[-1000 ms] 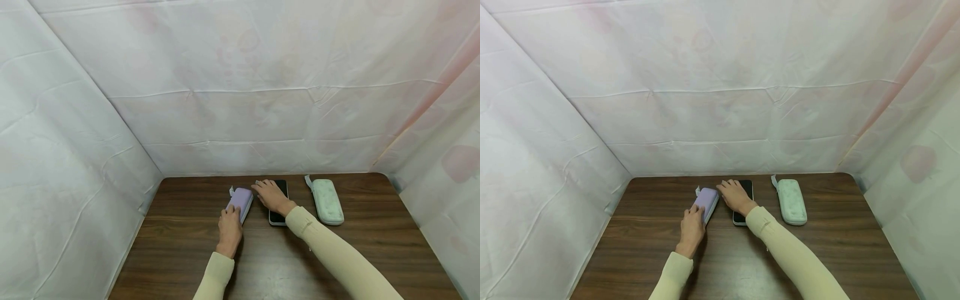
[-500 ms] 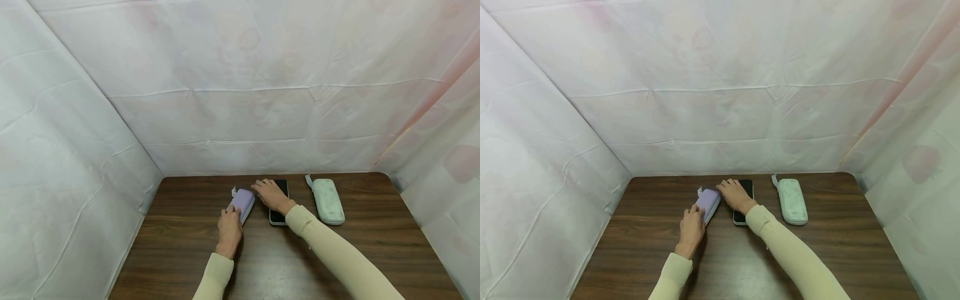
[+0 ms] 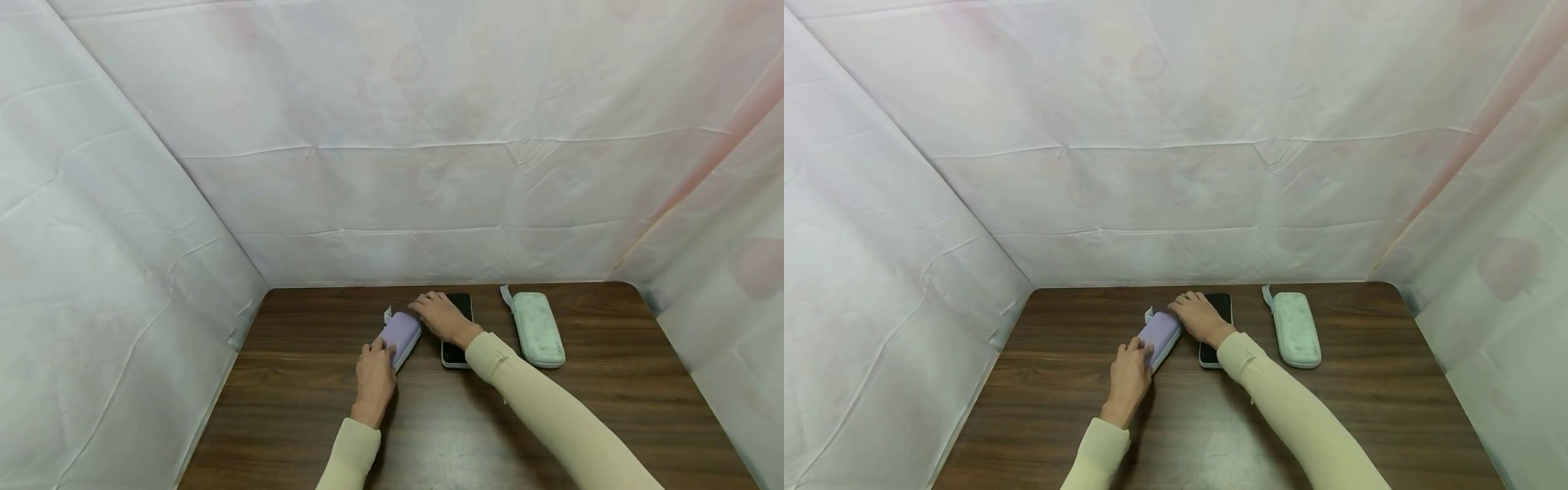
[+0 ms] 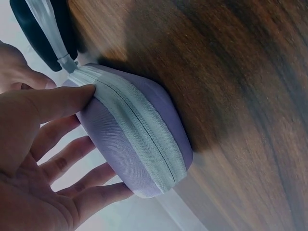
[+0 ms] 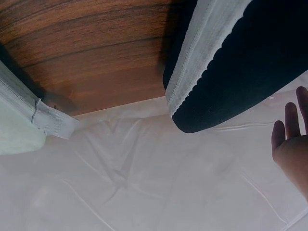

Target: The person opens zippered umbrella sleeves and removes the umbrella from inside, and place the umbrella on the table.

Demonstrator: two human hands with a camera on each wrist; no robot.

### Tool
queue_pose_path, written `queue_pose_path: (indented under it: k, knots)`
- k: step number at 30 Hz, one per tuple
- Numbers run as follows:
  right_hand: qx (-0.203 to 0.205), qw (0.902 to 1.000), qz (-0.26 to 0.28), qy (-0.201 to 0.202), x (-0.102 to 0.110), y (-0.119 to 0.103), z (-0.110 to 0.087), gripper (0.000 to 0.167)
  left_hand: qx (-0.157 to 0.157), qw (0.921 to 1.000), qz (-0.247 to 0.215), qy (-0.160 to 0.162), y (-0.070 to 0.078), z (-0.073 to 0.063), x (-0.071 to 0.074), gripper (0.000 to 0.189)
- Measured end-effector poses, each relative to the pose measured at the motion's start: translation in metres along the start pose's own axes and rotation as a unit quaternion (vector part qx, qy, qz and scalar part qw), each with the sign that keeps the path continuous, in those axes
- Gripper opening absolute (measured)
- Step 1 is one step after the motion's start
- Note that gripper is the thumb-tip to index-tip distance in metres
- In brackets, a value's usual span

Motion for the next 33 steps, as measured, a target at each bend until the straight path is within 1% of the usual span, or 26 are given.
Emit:
queue_pose_path:
  k: [8, 11, 16, 26, 33]
  knots:
    - [0.014, 0.9998, -0.002, 0.013, -0.004, 0.001, 0.002, 0.036, 0.010, 0.9996, -0.014, -0.023, 0.001, -0.002, 0.003, 0.035]
    - [0.017, 0.9998, 0.004, 0.004, -0.005, 0.001, 0.003, 0.035, 0.009, 0.9993, -0.015, -0.032, 0.000, -0.003, 0.004, 0.036]
    - [0.024, 0.9996, 0.014, -0.002, -0.005, 0.000, 0.004, 0.031, 0.003, 0.9991, -0.019, -0.038, -0.001, -0.005, 0.005, 0.039]
    - [0.040, 0.9986, 0.032, 0.010, -0.008, -0.002, 0.006, 0.025, -0.001, 0.9981, -0.038, -0.050, -0.003, -0.008, 0.008, 0.040]
    - [0.052, 0.9981, 0.034, -0.004, -0.011, -0.003, 0.007, 0.025, -0.014, 0.9978, -0.028, -0.059, -0.004, -0.008, 0.011, 0.042]
Point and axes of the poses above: each hand's wrist, its own z-axis towards the middle knuckle, its own x-axis out of the back of the hand, y = z × x, the point moved 2 cm from there along z, towards the middle knuckle, and after that the axes turned 11 degrees about -z, right-handed, at the moved point
